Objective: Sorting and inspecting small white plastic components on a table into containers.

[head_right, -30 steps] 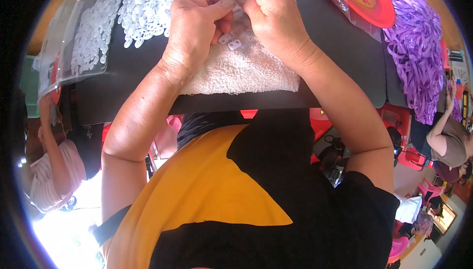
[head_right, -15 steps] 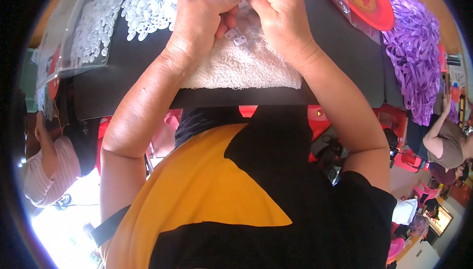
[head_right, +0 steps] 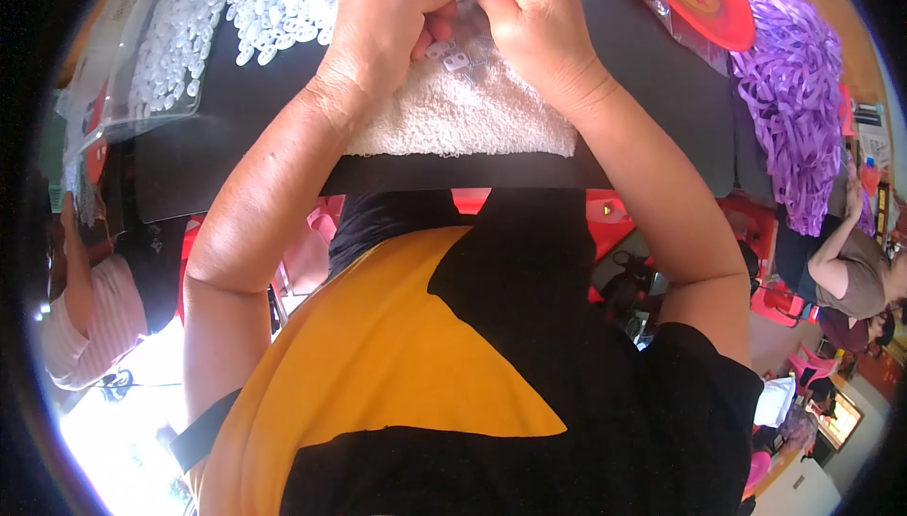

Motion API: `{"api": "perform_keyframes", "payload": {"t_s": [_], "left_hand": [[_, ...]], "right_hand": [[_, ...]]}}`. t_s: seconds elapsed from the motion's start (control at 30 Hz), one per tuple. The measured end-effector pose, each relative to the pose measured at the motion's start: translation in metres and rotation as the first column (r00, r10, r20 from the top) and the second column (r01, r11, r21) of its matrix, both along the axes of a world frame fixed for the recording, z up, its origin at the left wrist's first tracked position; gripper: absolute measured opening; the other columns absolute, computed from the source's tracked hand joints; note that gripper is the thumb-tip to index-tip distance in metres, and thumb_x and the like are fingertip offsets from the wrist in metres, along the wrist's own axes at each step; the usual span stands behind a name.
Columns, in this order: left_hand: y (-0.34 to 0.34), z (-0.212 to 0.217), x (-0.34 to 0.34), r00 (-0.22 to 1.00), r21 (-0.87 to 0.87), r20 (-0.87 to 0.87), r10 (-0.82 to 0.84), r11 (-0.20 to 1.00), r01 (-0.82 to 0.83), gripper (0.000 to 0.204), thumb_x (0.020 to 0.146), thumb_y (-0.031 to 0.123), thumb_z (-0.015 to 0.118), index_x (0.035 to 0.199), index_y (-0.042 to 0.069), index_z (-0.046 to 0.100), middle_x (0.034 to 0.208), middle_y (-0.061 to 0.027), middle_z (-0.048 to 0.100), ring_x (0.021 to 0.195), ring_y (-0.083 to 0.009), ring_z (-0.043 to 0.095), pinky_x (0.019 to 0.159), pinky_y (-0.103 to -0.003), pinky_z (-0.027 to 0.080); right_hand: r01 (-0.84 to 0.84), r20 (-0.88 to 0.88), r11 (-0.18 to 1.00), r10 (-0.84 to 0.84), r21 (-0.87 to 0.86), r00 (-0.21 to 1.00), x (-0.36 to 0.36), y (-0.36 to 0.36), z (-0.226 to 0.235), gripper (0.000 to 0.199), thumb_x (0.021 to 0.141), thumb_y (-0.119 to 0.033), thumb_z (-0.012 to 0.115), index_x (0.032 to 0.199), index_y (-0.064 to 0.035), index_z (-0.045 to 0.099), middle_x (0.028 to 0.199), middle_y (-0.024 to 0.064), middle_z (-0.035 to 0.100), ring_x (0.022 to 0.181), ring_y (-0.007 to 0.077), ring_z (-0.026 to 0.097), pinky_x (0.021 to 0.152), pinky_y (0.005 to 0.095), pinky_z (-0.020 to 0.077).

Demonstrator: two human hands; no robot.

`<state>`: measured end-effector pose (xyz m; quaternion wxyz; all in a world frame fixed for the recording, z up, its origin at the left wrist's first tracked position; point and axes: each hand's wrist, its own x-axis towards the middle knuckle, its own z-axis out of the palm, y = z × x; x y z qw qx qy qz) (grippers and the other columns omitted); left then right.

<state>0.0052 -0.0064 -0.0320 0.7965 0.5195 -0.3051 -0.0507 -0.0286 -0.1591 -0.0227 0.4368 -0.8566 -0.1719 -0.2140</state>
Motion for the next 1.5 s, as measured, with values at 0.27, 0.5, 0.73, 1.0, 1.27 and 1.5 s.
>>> {"api": "perform_keyframes", "payload": {"t_s": [0.27,0.5,0.73,1.0,1.27,1.5], "left_hand": [[-0.002,0.024,-0.007,0.911,0.452,-0.313,0.269,0.886,-0.106,0.015,0.090,0.013,0.063,0.085,-0.001,0.064,0.061,-0.0041,0.059,0.047,-0.0080,0.048,0.043,-0.022,0.037],[0.001,0.025,-0.002,0.929,0.295,-0.314,0.194,0.950,-0.099,0.013,0.090,0.011,0.061,0.088,-0.002,0.062,0.069,-0.0058,0.061,0.049,-0.0094,0.052,0.041,-0.024,0.040],[0.001,0.031,-0.007,0.939,0.242,-0.310,0.150,0.967,-0.075,0.016,0.091,0.014,0.062,0.090,-0.002,0.061,0.075,-0.0064,0.062,0.058,-0.0128,0.058,0.046,-0.023,0.042],[-0.002,0.032,-0.011,0.936,0.199,-0.333,0.117,0.979,-0.051,0.016,0.091,0.015,0.061,0.092,-0.001,0.061,0.075,-0.0058,0.061,0.060,-0.0123,0.058,0.046,-0.023,0.042],[-0.004,0.033,-0.012,0.935,0.195,-0.330,0.126,0.979,-0.063,0.015,0.091,0.014,0.061,0.092,-0.001,0.061,0.074,-0.0056,0.061,0.059,-0.0118,0.057,0.047,-0.023,0.042],[-0.006,0.035,-0.016,0.948,0.222,-0.265,0.176,0.968,-0.117,0.016,0.091,0.015,0.062,0.093,-0.001,0.061,0.073,-0.0048,0.062,0.058,-0.0097,0.057,0.046,-0.021,0.042]], "right_hand": [[0.082,-0.044,0.954,-0.073,0.289,0.996,0.007,-0.007,-0.005,0.016,0.088,-0.014,0.066,0.087,0.0018,0.064,0.075,0.0007,0.061,0.068,0.0070,0.052,0.064,0.0240,0.0438],[-0.024,0.006,0.833,0.025,0.552,1.000,0.012,-0.016,0.005,0.007,0.087,-0.004,0.066,0.093,-0.0003,0.067,0.086,0.0015,0.067,0.077,0.0081,0.061,0.072,0.0221,0.0478],[-0.048,-0.050,0.741,0.109,0.669,0.993,0.004,-0.016,0.022,0.019,0.085,0.000,0.065,0.104,-0.0004,0.067,0.095,0.0067,0.068,0.081,0.0139,0.066,0.076,0.0244,0.0510],[-0.041,-0.072,0.766,0.113,0.641,0.991,-0.003,-0.008,0.026,0.019,0.087,-0.003,0.066,0.106,-0.0008,0.068,0.096,0.0068,0.069,0.085,0.0143,0.066,0.078,0.0260,0.0517],[-0.039,-0.091,0.757,0.129,0.652,0.987,-0.002,-0.012,0.026,0.016,0.086,-0.002,0.066,0.102,-0.0009,0.068,0.095,0.0067,0.069,0.085,0.0143,0.066,0.076,0.0252,0.0513],[-0.004,-0.079,0.748,0.076,0.664,0.994,-0.003,-0.010,0.026,0.013,0.086,-0.001,0.066,0.098,-0.0013,0.068,0.094,0.0067,0.069,0.083,0.0139,0.067,0.074,0.0244,0.0514]]}}
